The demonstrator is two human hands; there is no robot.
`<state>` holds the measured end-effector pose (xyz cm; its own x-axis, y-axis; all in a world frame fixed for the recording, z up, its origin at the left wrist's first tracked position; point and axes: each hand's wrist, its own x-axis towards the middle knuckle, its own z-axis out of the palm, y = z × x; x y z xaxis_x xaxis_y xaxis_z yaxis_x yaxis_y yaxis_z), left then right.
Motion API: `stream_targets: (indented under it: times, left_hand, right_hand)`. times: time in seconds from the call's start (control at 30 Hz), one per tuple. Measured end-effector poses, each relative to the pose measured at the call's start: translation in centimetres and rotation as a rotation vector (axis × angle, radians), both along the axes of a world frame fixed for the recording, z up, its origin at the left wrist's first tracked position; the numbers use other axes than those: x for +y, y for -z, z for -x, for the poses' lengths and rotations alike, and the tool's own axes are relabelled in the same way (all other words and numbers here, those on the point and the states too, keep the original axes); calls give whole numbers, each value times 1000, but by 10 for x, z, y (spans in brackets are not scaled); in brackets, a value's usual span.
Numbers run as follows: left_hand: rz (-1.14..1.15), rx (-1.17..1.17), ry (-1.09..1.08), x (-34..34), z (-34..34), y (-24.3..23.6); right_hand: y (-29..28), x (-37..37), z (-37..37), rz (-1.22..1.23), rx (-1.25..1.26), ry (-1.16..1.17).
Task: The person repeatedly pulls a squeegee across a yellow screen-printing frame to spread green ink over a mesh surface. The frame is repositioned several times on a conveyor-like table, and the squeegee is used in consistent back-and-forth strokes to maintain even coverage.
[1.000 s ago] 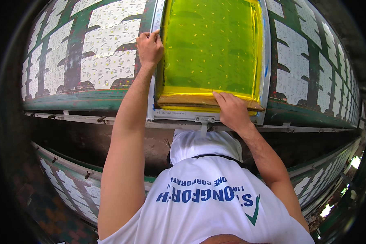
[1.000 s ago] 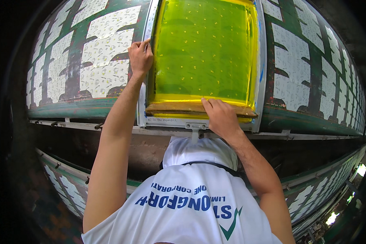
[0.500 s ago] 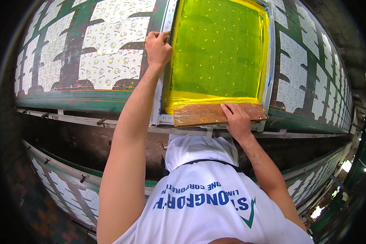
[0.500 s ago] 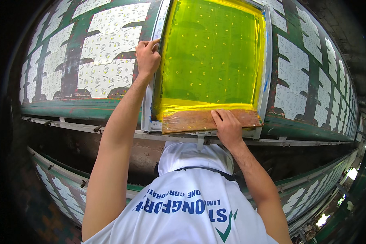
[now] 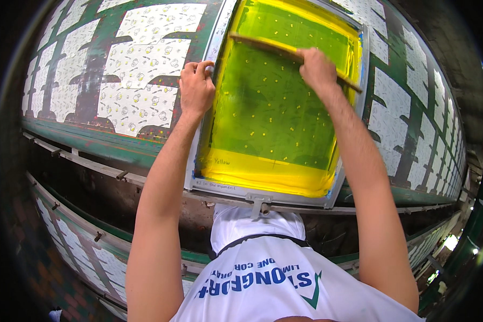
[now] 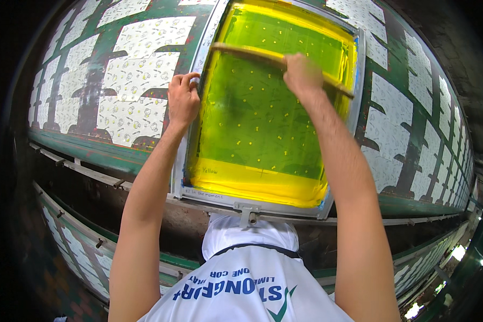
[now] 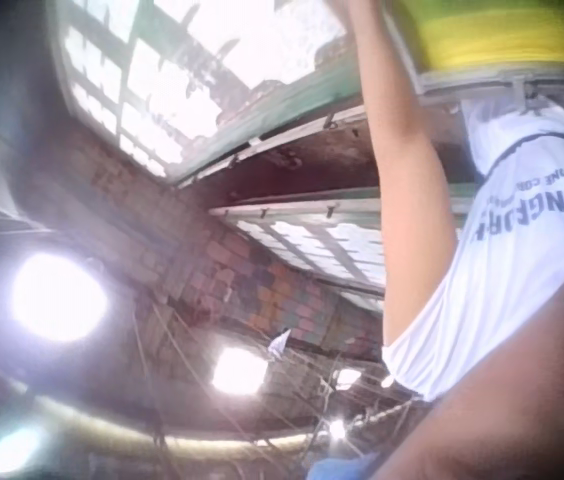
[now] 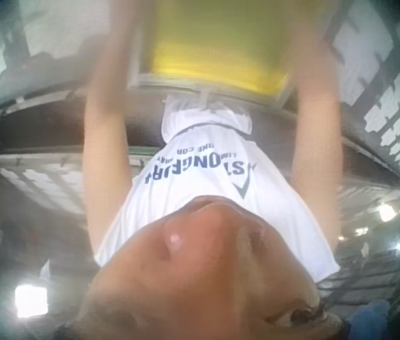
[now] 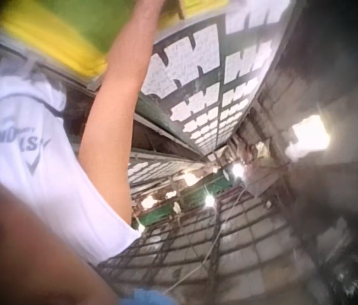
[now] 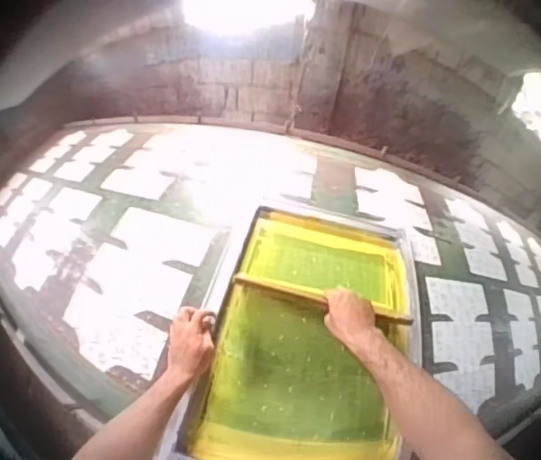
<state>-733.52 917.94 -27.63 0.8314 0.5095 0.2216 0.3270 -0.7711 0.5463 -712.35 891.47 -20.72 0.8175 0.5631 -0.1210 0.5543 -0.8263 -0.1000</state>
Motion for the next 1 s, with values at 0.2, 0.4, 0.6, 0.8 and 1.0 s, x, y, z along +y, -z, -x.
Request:
stream_targets:
  times: [0.2,0.4,0.6,0.8,1.0]
  left_hand:
    - [-97,64,-47,-12,-5,-8]
    - [-196,78,-5,-11,-1,-7]
    - [-251,15,-28,-13,-3,-6]
    - [-232,-9,26,-5,2,-3]
    - [-92,-86,28,1,-1,2]
  right_hand:
    - [14,36,-135,33,3,16]
    - [16,39,-255,157,-3,-191]
    - [33,36,-270,121,7,-166]
    - [21,32,-187,154,44,-313]
    - [-2,-25,-7,-11,161,-231]
